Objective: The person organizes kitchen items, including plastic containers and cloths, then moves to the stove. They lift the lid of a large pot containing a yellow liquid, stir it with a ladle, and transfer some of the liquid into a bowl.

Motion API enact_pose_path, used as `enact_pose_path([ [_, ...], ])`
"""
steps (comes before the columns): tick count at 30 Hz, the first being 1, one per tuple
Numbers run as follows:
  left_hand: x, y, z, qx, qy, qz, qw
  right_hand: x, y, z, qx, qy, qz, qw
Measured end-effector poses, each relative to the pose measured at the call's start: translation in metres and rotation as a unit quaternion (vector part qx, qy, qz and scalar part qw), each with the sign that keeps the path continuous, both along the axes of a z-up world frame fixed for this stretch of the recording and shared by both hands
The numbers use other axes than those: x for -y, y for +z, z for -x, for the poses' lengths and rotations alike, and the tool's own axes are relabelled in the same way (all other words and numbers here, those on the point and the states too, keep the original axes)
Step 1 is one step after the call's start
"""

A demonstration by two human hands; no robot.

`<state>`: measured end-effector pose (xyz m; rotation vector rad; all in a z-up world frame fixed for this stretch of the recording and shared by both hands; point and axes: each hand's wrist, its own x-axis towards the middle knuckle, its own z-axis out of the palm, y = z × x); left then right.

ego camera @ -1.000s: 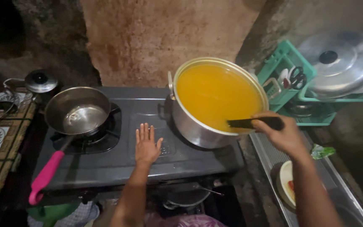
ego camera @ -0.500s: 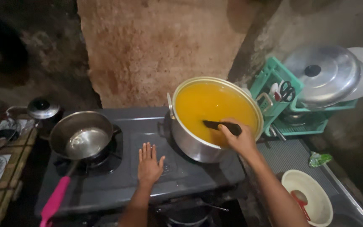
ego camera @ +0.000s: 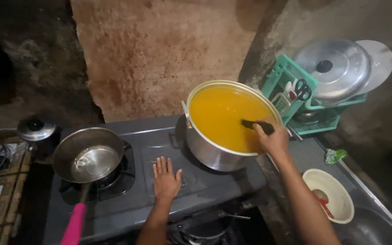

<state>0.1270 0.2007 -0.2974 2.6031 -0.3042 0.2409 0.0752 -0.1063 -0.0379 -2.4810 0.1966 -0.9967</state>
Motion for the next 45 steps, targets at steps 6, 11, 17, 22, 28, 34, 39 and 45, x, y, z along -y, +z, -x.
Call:
enact_pose_path([
  [6, -0.003, -0.001, 0.001, 0.007, -0.003, 0.004, 1.0, -0.005, 0.022, 0.029, -0.063, -0.011, 0.056, 0.996],
  [11, -0.001, -0.001, -0.004, 0.012, 0.002, -0.01, 1.0, -0.021, 0.057, 0.053, -0.176, -0.02, 0.046, 0.983],
  [17, 0.0, -0.001, -0.005, 0.001, 0.002, -0.014, 1.0, -0.046, 0.079, 0.073, -0.193, -0.022, 0.045, 0.98],
  [22, -0.001, -0.004, -0.005, 0.001, 0.002, -0.02, 1.0, -0.06, 0.077, 0.078, -0.191, 0.022, -0.024, 0.981],
  [28, -0.002, -0.013, -0.006, 0.03, 0.005, -0.007, 1.0, -0.067, 0.058, 0.065, -0.143, 0.096, -0.043, 0.984],
  [34, 0.0, -0.022, -0.009, 0.037, 0.001, -0.004, 0.999, -0.08, 0.027, 0.033, -0.032, 0.161, 0.006, 0.986],
  [39, 0.001, -0.028, -0.013, 0.046, -0.002, -0.009, 0.999, -0.076, 0.01, 0.011, -0.034, 0.121, 0.041, 0.991],
  [45, 0.003, -0.035, -0.018, 0.087, 0.001, 0.0, 0.996, -0.06, 0.001, -0.008, -0.016, 0.053, 0.073, 0.996],
])
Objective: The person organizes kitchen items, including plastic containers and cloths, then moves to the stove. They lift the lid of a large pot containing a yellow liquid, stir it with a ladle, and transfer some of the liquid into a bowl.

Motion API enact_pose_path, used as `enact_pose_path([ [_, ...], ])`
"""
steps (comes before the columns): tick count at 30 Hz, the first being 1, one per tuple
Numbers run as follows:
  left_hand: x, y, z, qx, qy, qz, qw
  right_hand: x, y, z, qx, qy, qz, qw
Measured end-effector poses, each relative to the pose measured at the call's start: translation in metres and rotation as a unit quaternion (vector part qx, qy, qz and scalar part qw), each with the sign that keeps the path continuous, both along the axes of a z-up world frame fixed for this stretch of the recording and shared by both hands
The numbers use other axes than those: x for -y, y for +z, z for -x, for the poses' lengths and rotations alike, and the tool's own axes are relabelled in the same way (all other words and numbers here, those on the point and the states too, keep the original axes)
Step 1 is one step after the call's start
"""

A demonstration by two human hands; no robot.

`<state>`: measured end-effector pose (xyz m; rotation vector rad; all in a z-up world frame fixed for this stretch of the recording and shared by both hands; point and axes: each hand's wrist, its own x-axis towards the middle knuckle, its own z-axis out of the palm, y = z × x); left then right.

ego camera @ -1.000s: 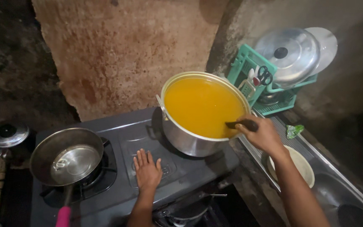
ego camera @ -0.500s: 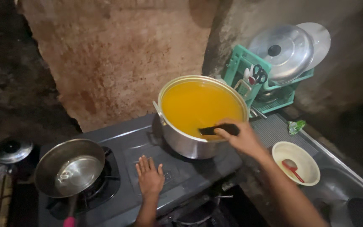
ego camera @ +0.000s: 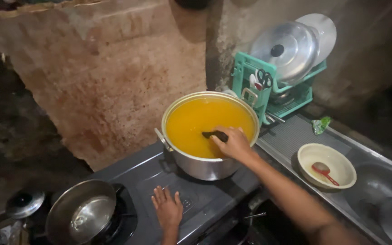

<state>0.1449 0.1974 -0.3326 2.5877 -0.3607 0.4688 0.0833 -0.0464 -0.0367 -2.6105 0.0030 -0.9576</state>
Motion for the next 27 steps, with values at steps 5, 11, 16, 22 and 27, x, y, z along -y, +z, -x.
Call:
enact_pose_path([
  [5, -0.011, 0.004, 0.011, 0.117, -0.035, 0.139, 0.983, 0.018, -0.005, 0.001, -0.032, -0.047, 0.018, 0.998],
  [11, -0.002, 0.101, 0.054, 0.233, -0.037, 0.268, 0.934, 0.026, 0.017, 0.022, -0.049, -0.078, 0.048, 0.995],
  [16, 0.033, 0.219, 0.091, 0.257, -0.158, 0.279, 0.912, 0.021, 0.043, 0.049, 0.0, -0.013, 0.056, 0.998],
  [22, 0.088, 0.292, 0.101, 0.196, -0.27, 0.246, 0.91, 0.012, 0.065, 0.071, 0.01, 0.032, -0.032, 0.999],
  [27, 0.122, 0.302, 0.09, 0.157, -0.278, 0.229, 0.919, 0.001, 0.076, 0.075, 0.006, 0.037, -0.093, 0.995],
])
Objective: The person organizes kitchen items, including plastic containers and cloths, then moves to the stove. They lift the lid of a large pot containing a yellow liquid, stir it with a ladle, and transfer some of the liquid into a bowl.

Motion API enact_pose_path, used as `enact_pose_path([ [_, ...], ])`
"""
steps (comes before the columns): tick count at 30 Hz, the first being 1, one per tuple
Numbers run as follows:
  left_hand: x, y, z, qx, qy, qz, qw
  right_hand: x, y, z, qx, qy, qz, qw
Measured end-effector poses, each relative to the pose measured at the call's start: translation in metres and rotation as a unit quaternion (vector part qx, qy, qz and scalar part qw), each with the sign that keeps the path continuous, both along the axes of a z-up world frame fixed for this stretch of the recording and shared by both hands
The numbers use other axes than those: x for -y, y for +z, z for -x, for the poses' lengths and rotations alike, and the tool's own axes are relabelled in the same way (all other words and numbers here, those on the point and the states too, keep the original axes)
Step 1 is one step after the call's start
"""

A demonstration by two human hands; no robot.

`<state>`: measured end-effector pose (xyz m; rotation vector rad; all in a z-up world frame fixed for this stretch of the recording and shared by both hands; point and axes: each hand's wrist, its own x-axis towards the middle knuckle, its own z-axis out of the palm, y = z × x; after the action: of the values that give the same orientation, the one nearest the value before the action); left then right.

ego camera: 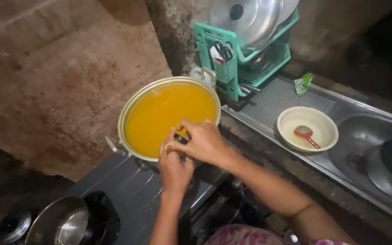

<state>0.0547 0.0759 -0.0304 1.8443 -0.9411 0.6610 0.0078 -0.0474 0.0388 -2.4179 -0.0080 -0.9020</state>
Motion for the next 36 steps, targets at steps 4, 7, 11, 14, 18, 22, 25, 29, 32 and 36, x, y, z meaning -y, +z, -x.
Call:
enact_pose_path([
  [4, 0.011, -0.003, -0.007, -0.025, 0.031, 0.023, 0.999, 0.013, -0.009, 0.005, -0.021, 0.157, -0.114, 0.981],
  [7, 0.013, -0.003, -0.019, -0.041, 0.058, 0.024, 0.997, 0.041, -0.044, 0.009, 0.054, 0.124, -0.153, 0.979],
  [11, 0.003, 0.001, -0.04, -0.025, 0.093, 0.011, 0.995, 0.112, -0.128, 0.008, 0.15, -0.079, -0.074, 0.983],
  [14, -0.005, 0.002, -0.055, -0.129, 0.083, 0.047, 0.987, 0.159, -0.215, 0.001, -0.042, -0.2, -0.083, 0.975],
  [18, -0.012, 0.006, -0.073, -0.041, 0.099, 0.022, 0.994, 0.171, -0.314, -0.021, -0.215, -0.259, -0.025, 0.941],
  [22, -0.01, 0.012, -0.083, -0.077, 0.124, 0.045, 0.988, 0.162, -0.35, -0.033, -0.278, -0.261, -0.021, 0.924],
  [25, -0.01, 0.019, -0.09, -0.12, 0.13, 0.047, 0.983, 0.156, -0.355, -0.037, -0.224, -0.279, 0.01, 0.934],
  [29, -0.017, 0.026, -0.1, -0.144, 0.164, 0.017, 0.976, 0.156, -0.359, -0.035, -0.15, -0.283, 0.022, 0.947],
  [32, -0.017, 0.027, -0.111, -0.167, 0.163, 0.026, 0.972, 0.159, -0.357, -0.035, -0.134, -0.284, 0.025, 0.949],
  [36, -0.002, 0.016, -0.125, -0.131, 0.16, 0.046, 0.977, 0.158, -0.353, -0.031, -0.13, -0.278, 0.026, 0.951],
])
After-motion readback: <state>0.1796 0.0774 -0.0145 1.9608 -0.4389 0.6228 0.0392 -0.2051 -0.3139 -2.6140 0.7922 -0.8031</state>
